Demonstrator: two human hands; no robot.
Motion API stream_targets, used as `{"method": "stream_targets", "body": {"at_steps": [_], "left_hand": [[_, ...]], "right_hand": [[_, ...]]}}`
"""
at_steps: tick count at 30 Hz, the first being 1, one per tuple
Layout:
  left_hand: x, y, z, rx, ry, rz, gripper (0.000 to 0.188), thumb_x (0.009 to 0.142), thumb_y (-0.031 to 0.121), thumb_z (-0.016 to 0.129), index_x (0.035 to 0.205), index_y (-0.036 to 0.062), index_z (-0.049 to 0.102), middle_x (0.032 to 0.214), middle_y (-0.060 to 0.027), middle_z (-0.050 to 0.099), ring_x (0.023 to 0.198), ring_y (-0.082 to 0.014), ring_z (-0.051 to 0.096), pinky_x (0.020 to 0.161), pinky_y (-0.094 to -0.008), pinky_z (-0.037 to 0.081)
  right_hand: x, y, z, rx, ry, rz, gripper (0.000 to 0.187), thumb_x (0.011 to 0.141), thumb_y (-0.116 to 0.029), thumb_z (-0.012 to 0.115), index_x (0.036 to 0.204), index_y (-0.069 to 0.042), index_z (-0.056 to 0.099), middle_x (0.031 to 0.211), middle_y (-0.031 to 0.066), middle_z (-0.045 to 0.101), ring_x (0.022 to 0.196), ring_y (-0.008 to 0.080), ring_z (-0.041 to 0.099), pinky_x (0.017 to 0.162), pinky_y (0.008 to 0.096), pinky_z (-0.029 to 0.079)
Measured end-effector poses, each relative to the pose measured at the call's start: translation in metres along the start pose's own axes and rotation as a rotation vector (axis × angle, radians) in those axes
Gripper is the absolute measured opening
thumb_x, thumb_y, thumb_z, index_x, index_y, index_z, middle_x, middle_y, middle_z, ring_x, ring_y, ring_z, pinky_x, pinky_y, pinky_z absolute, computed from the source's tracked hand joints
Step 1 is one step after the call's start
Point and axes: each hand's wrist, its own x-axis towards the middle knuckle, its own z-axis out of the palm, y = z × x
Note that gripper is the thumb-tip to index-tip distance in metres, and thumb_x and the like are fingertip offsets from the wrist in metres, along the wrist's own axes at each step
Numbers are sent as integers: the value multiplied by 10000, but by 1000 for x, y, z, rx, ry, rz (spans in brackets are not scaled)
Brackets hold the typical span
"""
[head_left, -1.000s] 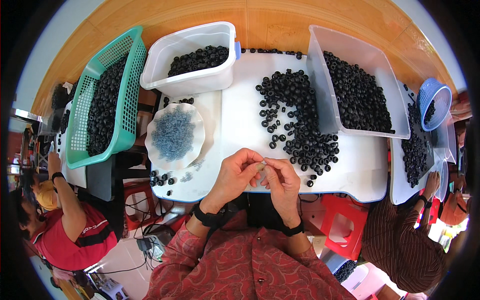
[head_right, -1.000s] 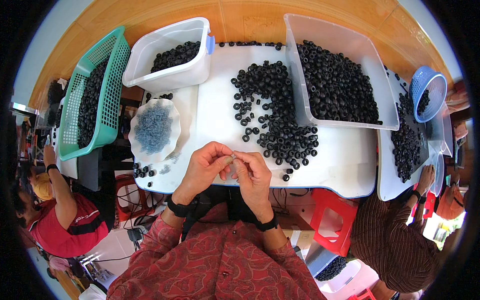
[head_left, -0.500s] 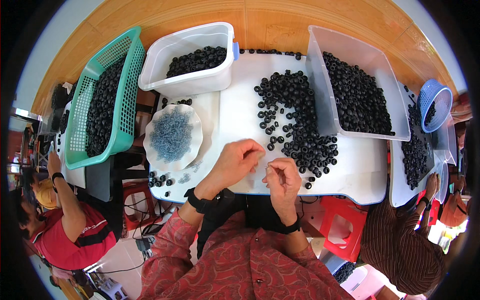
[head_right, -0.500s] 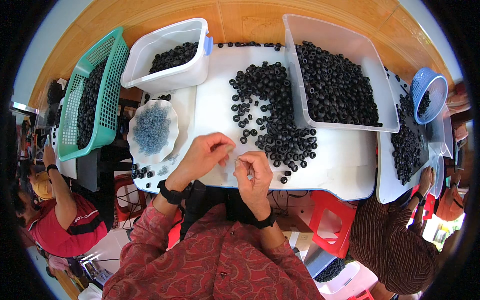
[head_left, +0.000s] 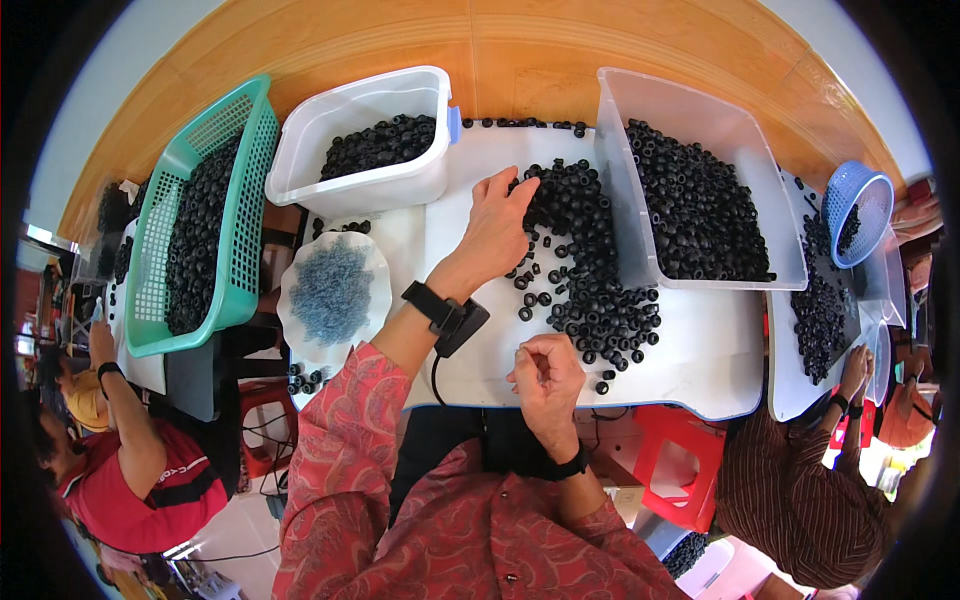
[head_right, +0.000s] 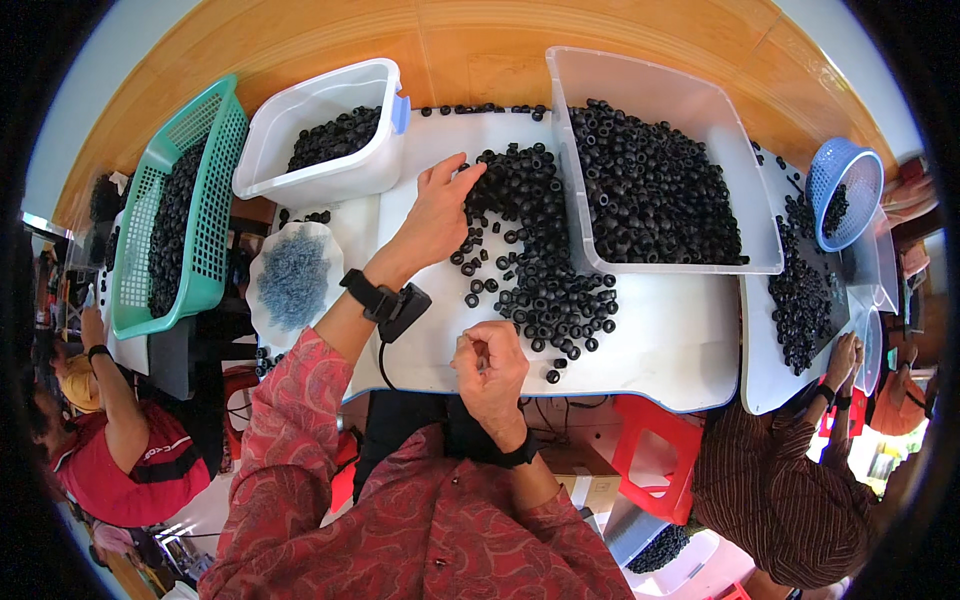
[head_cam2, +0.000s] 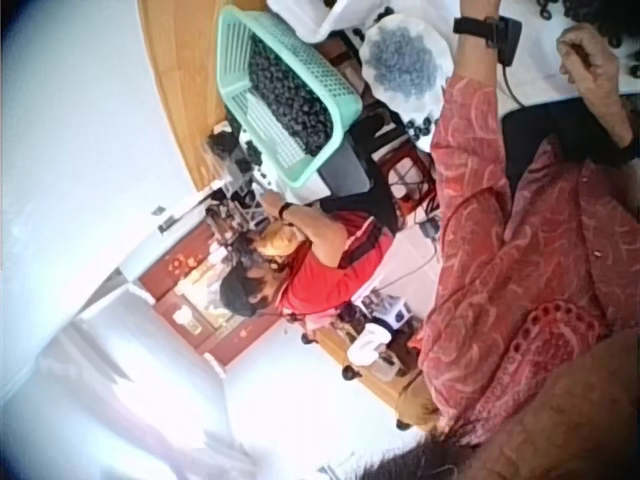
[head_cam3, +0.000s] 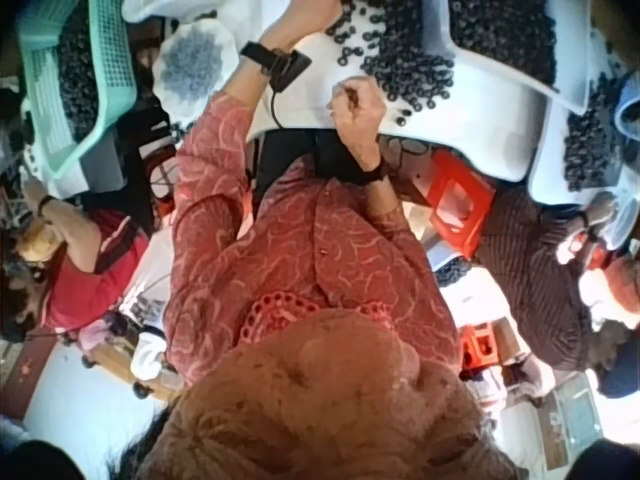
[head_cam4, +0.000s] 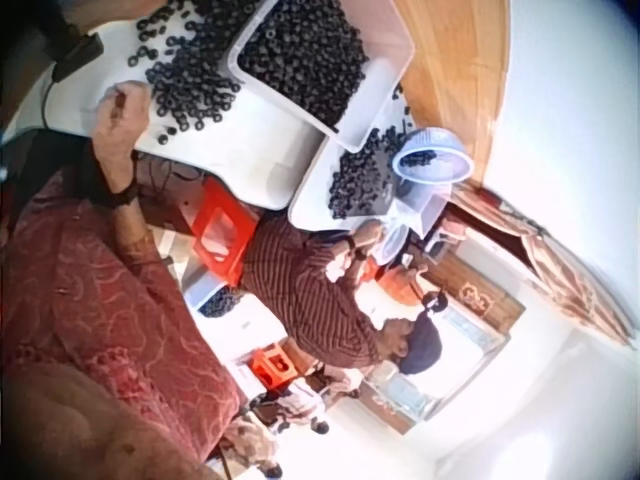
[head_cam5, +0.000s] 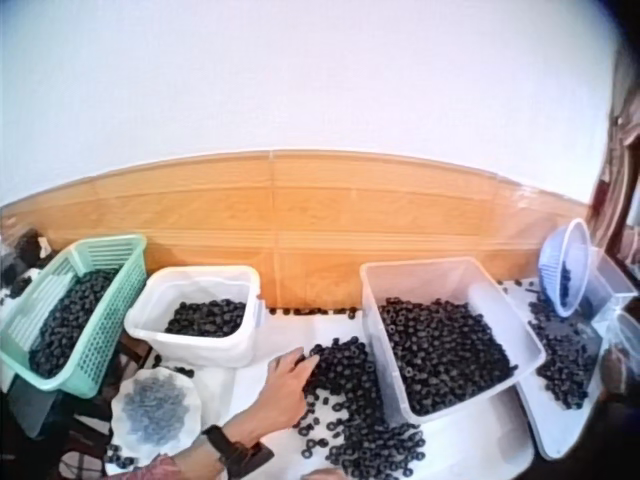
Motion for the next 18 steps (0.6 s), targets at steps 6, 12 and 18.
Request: {"method": "stream_targets", "body": {"at_steps": [6, 12, 18], "left_hand": [[12, -7, 14, -2, -106, -27, 665, 684, -152, 554, 1300, 96, 589, 1392, -189, 444, 1253, -442, 385, 1070, -471, 387], [-11, 8, 3, -140, -180, -6, 602, 689, -168, 524, 1228, 78, 632, 1357, -158, 474, 1238, -428, 396, 1054, -462, 410], [-24, 27, -14, -158, -226, 68, 503, 716, -156, 509, 1152, 35, 671, 1303, -171, 558, 1174, -410, 474, 1014, -435, 441]], "right_hand": [[2, -4, 5, -6, 33, 2, 78, 850, 63, 626, 886, 18, 573, 893, 90, 576, 591, 130, 645, 482, 234, 480], [2, -1, 4, -16, 3, -9, 40, 893, 58, 595, 907, 32, 568, 945, 77, 560, 613, 117, 641, 482, 221, 507], [1, -1, 0, -32, 7, -30, 41, 890, 60, 596, 907, 37, 567, 951, 78, 561, 614, 119, 647, 478, 220, 509]]}}
